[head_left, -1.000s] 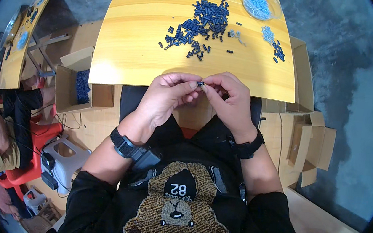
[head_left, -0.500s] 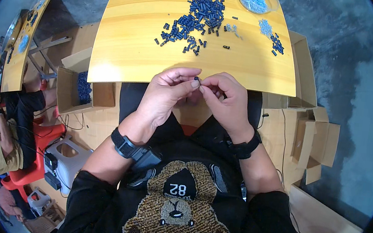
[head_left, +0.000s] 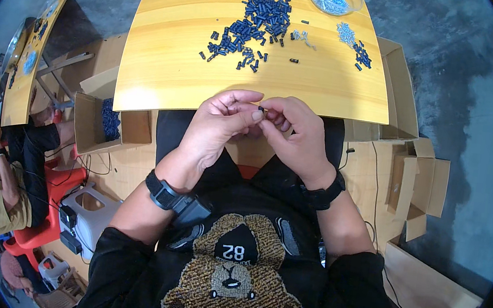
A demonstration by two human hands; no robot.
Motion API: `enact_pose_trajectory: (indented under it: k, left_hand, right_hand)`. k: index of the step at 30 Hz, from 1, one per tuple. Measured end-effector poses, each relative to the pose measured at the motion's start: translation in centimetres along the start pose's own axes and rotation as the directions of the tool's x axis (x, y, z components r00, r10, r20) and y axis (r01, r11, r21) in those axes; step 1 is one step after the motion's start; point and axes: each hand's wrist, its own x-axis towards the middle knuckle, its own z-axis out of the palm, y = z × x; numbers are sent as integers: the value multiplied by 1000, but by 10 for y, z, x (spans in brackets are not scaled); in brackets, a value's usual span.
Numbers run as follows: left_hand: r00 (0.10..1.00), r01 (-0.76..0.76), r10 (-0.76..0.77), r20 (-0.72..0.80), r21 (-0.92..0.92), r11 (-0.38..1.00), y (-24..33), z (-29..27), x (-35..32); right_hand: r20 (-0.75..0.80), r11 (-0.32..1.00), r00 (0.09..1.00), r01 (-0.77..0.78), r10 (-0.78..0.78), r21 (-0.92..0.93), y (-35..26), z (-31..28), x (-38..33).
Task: Assembling small plastic components at a workbench.
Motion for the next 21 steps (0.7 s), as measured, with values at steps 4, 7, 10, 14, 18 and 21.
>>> enact_pose_trajectory:
  k: [4,7,10,14,18,21]
  left_hand:
    - [998,56,-55,15,-145,988,1,-4,1]
    - [997,79,-81,-2,-205,976,1,-6,0]
    - [994,107,-99,44,-271,957,-4,-11,0]
    - [993,115,-113,24,-181,977,-4,-5,-1]
    - [995,96,-98,-15,-121,988,-5,-5,0]
    - [993,108,-111,-32,-104,989,-4,-4,-1]
  right_hand:
    - [2,1000,1000,-25,25,9,-1,1,0]
    - [10,999,999,-34,33,36,-4,1,2]
    - [-4,998,999,-37,37,48,-1,3,0]
    - [-22,997,997,-71,72,41,0,3,-1]
    - [-45,999,999,21,-23,-46,2,5,-1]
    - [-20,993,999,38,-40,-107,4,4,0]
